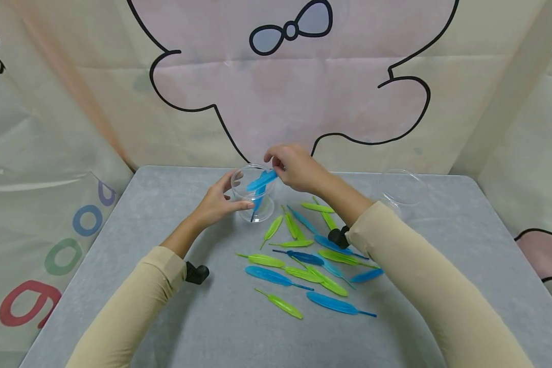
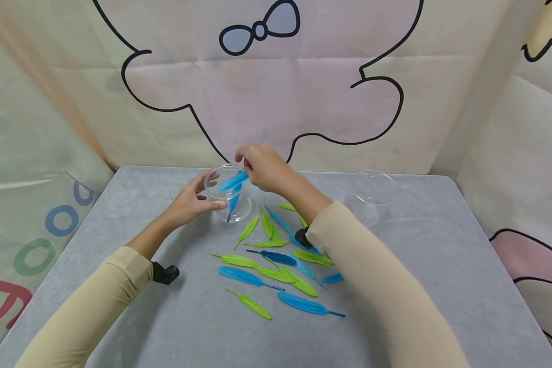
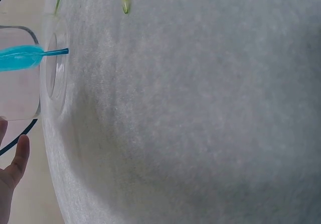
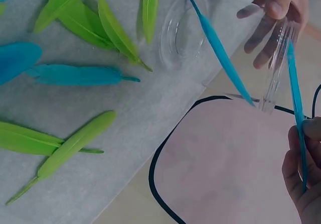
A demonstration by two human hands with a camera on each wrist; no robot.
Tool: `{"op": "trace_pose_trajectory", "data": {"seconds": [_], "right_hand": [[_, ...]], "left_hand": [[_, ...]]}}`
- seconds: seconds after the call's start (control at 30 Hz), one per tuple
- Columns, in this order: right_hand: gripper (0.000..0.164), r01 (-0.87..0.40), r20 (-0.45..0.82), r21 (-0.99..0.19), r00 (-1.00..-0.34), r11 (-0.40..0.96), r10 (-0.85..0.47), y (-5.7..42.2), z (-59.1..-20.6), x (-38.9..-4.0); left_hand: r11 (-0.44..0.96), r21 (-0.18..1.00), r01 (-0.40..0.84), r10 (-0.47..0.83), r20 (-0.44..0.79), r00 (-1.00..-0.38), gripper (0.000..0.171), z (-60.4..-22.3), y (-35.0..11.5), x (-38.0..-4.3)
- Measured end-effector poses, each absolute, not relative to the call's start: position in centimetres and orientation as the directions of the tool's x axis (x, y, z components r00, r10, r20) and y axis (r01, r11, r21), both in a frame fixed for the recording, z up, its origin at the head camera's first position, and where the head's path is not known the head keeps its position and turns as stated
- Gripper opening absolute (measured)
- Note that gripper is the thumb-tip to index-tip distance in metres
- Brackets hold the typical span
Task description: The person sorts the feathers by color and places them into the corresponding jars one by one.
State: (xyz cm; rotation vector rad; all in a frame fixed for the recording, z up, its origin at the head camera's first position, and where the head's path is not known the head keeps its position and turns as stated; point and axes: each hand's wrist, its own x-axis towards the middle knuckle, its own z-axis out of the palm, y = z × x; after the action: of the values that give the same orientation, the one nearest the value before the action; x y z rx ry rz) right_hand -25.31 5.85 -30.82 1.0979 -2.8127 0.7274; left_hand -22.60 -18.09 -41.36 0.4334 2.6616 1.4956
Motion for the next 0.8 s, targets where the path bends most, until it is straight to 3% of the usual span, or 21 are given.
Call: {"op": "trace_pose_trajectory", "data": {"seconds": [0.47, 0.8], "right_hand": [[0.02, -0.683, 0.168, -0.36, -0.717, 0.635, -0.676, 4.2, -31.7, -25.1], [0.022, -0.706, 0.157, -0.384, -0.685, 0.595, -0.711, 2.9, -32.1, -24.7]], "left_hand": [[0.489, 0.846, 0.214, 0.268, 0.087, -0.96, 0.089, -41.4, -18.0, -22.4], [0.475, 0.851, 0.223, 0.284, 0.091, -0.954, 0.089, -41.2, -18.1, -22.3]]}}
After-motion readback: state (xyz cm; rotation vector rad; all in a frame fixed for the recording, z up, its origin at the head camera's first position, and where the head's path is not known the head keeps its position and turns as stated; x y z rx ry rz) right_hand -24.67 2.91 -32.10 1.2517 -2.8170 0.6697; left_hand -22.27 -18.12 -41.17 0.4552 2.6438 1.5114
